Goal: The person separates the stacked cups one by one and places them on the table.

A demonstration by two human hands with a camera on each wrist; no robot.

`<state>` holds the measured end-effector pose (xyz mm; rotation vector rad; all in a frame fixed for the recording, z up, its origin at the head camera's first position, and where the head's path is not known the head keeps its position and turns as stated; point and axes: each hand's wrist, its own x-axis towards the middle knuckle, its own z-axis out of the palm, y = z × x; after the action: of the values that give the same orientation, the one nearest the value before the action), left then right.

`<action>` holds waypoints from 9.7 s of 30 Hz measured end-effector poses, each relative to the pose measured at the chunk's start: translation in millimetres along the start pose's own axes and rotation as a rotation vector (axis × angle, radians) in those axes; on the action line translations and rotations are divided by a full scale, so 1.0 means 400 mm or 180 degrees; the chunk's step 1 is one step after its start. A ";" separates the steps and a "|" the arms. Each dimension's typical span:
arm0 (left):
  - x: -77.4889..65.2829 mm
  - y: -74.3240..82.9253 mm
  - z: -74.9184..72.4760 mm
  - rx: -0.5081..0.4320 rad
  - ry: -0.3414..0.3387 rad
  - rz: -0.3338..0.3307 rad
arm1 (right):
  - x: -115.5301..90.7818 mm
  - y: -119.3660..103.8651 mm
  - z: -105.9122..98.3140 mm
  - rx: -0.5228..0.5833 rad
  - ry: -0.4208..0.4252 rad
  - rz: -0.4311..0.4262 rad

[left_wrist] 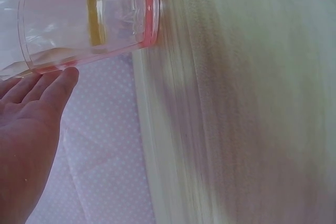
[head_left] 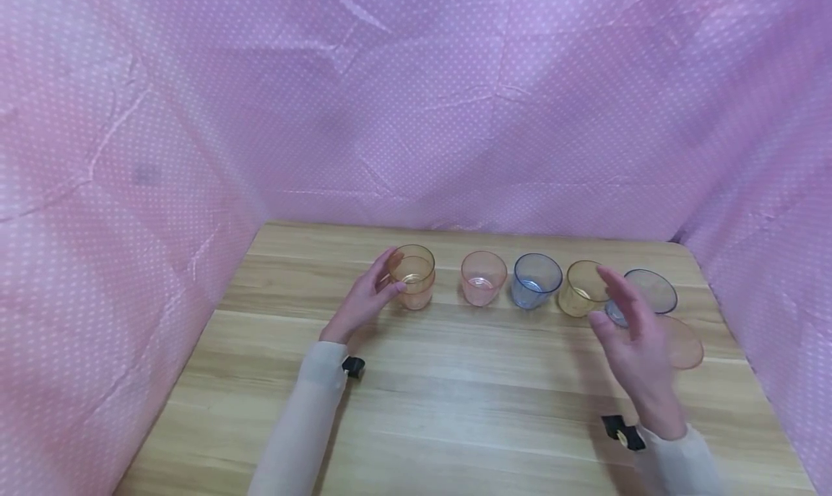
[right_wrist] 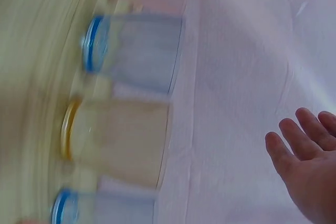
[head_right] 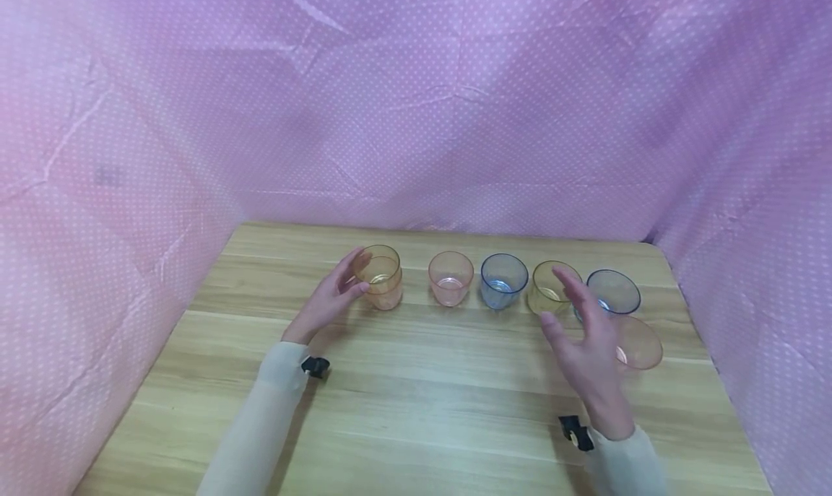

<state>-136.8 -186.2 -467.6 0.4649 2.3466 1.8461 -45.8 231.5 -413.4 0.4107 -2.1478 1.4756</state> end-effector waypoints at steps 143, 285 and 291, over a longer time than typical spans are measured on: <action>0.018 -0.045 -0.033 0.0136 -0.0552 -0.0287 | 0.236 0.032 0.525 -0.0322 -0.2573 0.0294; 0.032 -0.048 -0.049 0.0045 -0.0473 -0.0391 | 0.121 -0.048 -0.026 0.0164 -0.0537 -0.0327; 0.031 -0.048 -0.049 0.0077 -0.0460 -0.0389 | 0.106 -0.052 -0.043 -0.0135 -0.0517 -0.0046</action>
<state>-157.4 -204.4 -480.1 0.4315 2.2513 1.6740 -66.3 241.2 -368.5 0.5465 -2.2924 1.4296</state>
